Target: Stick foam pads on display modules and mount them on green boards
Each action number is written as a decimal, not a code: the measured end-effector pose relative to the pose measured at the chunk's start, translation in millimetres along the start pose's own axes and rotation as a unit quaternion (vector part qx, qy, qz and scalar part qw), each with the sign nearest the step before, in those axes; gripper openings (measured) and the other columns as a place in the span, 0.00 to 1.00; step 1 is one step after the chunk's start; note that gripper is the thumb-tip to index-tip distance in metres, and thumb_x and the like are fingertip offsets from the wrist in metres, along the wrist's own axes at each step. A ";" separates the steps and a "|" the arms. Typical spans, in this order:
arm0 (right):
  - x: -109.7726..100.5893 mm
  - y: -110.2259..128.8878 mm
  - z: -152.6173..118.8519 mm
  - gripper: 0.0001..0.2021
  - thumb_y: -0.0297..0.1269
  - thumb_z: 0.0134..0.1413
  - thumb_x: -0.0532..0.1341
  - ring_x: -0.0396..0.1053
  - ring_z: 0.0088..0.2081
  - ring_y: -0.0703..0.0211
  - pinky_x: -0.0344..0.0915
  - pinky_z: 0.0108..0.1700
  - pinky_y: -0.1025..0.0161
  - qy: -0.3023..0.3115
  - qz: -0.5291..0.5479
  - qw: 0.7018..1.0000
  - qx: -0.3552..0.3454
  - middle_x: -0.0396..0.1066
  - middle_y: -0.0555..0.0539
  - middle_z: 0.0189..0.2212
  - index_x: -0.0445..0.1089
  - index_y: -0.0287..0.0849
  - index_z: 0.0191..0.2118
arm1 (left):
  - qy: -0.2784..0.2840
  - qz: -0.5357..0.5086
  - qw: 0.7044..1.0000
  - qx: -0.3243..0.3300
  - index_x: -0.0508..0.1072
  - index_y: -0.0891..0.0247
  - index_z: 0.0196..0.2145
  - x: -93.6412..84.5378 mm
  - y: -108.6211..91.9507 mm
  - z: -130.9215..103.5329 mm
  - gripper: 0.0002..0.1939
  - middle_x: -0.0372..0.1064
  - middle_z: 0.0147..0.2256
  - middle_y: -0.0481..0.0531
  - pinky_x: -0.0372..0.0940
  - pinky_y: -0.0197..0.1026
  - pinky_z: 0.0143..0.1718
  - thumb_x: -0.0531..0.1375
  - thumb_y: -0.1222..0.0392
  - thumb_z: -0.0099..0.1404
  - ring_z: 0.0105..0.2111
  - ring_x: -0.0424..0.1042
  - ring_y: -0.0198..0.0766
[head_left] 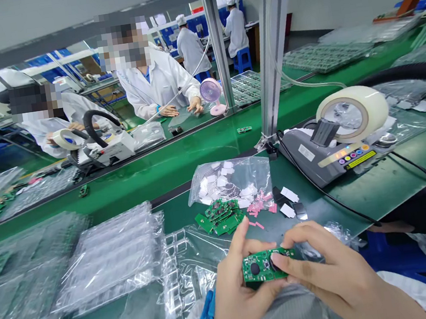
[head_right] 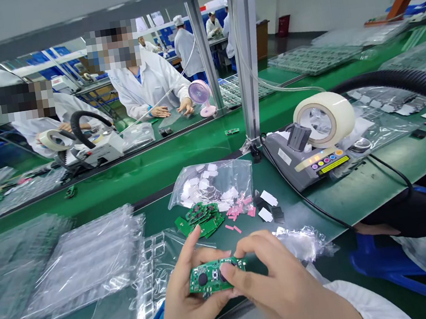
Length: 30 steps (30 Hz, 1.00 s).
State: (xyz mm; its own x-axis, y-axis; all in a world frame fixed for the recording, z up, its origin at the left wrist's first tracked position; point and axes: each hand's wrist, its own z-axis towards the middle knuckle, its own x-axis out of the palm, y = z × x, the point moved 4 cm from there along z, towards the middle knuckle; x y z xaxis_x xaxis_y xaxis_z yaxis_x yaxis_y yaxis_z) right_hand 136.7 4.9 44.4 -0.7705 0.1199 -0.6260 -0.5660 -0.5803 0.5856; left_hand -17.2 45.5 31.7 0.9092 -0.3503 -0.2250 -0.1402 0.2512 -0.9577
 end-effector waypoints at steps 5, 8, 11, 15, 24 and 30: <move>0.1 -1.9 3.6 0.18 0.27 0.58 0.53 0.65 0.35 0.62 0.67 0.34 0.64 0.047 0.030 0.997 0.056 0.64 0.46 0.38 0.66 0.55 0.50 | -0.017 -0.057 0.997 -0.046 0.55 0.49 0.58 -0.6 4.7 -0.9 0.47 0.75 0.34 0.47 0.64 0.38 0.38 0.67 0.74 0.43 0.33 0.73 0.40; 2.7 -3.7 5.1 0.12 0.30 0.59 0.53 0.65 0.29 0.66 0.66 0.29 0.68 0.061 0.076 0.992 0.086 0.64 0.47 0.36 0.71 0.51 0.42 | -0.001 -0.074 0.996 -0.056 0.56 0.49 0.58 0.5 5.6 -0.9 0.48 0.75 0.32 0.47 0.64 0.38 0.35 0.68 0.76 0.42 0.31 0.72 0.40; 6.6 -6.0 6.9 0.11 0.31 0.59 0.53 0.65 0.26 0.68 0.66 0.26 0.70 0.051 0.100 0.988 0.104 0.64 0.47 0.35 0.73 0.47 0.37 | 0.017 -0.042 0.998 -0.045 0.56 0.49 0.58 2.3 5.5 1.2 0.46 0.75 0.33 0.47 0.63 0.38 0.38 0.67 0.73 0.44 0.33 0.72 0.40; 9.8 -10.8 8.0 0.11 0.30 0.59 0.53 0.68 0.32 0.65 0.68 0.30 0.69 0.002 0.035 0.998 0.058 0.66 0.46 0.37 0.72 0.46 0.35 | 0.012 -0.017 0.998 -0.059 0.59 0.51 0.57 4.0 10.2 6.7 0.40 0.73 0.36 0.49 0.61 0.40 0.44 0.67 0.68 0.48 0.37 0.71 0.41; 21.8 -36.1 9.0 0.23 0.30 0.60 0.51 0.67 0.48 0.54 0.71 0.44 0.60 0.074 -0.106 0.991 -0.034 0.69 0.43 0.46 0.52 0.45 0.60 | 0.023 -0.260 0.931 -0.257 0.65 0.59 0.50 8.6 36.9 22.7 0.28 0.65 0.31 0.47 0.61 0.36 0.35 0.65 0.61 0.51 0.33 0.67 0.33; 37.9 -36.1 21.9 0.20 0.28 0.59 0.49 0.70 0.45 0.52 0.71 0.43 0.60 0.058 -0.138 0.984 -0.099 0.71 0.41 0.43 0.57 0.41 0.57 | 0.091 -0.107 0.949 -0.282 0.69 0.63 0.43 -10.7 44.7 45.3 0.24 0.65 0.26 0.44 0.62 0.35 0.28 0.65 0.68 0.46 0.24 0.67 0.30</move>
State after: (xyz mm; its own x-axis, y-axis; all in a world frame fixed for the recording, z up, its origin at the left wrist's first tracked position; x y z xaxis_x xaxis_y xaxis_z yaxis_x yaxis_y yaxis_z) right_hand 121.6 48.0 10.9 -0.5504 0.2094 -0.8082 -0.6724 -0.6850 0.2805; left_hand -15.5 101.4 -0.6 0.8654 -0.5010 0.0078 -0.1937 -0.3488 -0.9170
